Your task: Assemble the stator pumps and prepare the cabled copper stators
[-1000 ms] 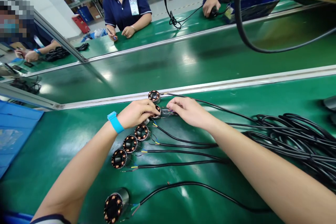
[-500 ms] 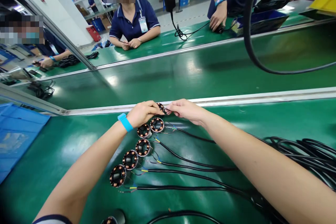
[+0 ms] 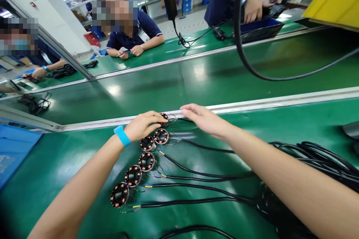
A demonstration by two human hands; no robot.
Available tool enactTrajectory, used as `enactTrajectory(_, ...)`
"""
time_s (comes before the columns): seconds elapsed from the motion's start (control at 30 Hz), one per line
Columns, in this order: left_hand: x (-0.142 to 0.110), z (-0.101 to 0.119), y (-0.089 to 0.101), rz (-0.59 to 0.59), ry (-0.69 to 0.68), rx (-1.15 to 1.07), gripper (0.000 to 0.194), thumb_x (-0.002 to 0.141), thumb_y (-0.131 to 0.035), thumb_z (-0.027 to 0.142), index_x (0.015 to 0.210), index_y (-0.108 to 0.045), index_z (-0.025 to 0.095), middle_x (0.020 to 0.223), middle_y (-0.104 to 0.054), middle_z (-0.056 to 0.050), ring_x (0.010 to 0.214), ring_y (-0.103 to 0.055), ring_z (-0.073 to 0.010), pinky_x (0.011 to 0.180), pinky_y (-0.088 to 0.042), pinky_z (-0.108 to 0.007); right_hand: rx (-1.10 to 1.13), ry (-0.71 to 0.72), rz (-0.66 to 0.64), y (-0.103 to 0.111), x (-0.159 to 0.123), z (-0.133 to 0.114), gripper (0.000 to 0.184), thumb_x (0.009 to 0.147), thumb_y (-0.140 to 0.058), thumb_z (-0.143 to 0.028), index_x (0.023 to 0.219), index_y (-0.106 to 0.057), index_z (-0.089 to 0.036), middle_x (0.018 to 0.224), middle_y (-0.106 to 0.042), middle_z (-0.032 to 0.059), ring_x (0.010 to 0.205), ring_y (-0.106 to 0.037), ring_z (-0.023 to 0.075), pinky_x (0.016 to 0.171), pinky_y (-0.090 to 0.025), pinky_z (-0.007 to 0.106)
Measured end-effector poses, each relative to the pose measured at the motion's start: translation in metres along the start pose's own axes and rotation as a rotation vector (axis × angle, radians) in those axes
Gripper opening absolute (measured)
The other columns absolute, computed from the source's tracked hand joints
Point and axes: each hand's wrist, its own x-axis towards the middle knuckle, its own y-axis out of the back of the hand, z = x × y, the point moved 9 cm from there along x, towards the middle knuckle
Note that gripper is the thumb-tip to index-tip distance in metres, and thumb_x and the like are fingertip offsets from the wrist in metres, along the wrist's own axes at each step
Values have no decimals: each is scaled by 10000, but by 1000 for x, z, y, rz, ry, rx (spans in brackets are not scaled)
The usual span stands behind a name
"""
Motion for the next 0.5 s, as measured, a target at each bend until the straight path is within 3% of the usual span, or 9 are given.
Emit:
enactTrajectory(0.07, -15, 4, 13, 48, 18, -15, 336, 989, -518, 259, 1312, -589, 200, 1261, -634, -65, 1174, -581, -180, 1056, -454, -327, -182, 40, 105, 46, -37, -19, 543, 875, -573, -664, 1228, -602, -253, 1235, -618, 48, 1181, -539, 232, 1076, -387, 386)
enactTrajectory(0.17, -48, 5, 25, 60, 69, 48, 375, 1011, -464, 385, 1339, -557, 227, 1321, -603, -66, 1223, -556, -203, 1086, -436, -366, -346, 35, 325, 126, -115, -36, 576, 854, -582, -704, 1247, -594, -283, 1255, -612, 57, 1211, -534, 236, 1051, -428, 362)
enactTrajectory(0.23, -72, 1, 30, 61, 122, 118, 413, 1003, -453, 458, 1361, -534, 266, 1362, -574, -51, 1256, -536, -223, 1108, -419, -394, -431, -5, 461, 172, -175, -35, 643, 799, -606, -752, 1227, -607, -272, 1263, -605, 87, 1181, -557, 242, 992, -469, 345)
enactTrajectory(0.3, -93, -2, 34, 64, 164, 159, 486, 989, -448, 505, 1424, -460, 288, 1409, -535, -40, 1287, -516, -240, 1114, -416, -406, -565, -71, 536, 202, -231, -23, 687, 756, -624, -778, 1214, -619, -267, 1282, -592, 109, 1154, -572, 261, 962, -479, 371)
enactTrajectory(0.4, -121, 1, 35, 49, 231, 184, 538, 972, -439, 545, 1462, -392, 327, 1428, -513, -12, 1264, -539, -254, 1066, -468, -418, -796, -155, 493, 209, -293, 4, 688, 748, -634, -775, 1252, -593, -307, 1291, -590, 84, 1159, -570, 284, 946, -478, 428)
enactTrajectory(0.5, -145, 13, 32, 24, 291, 211, 523, 974, -410, 557, 1462, -373, 375, 1423, -511, 19, 1238, -558, -261, 1039, -489, -463, -966, -84, 453, 181, -329, 16, 612, 798, -595, -767, 1244, -574, -348, 1239, -614, 47, 1106, -598, 281, 919, -501, 460)
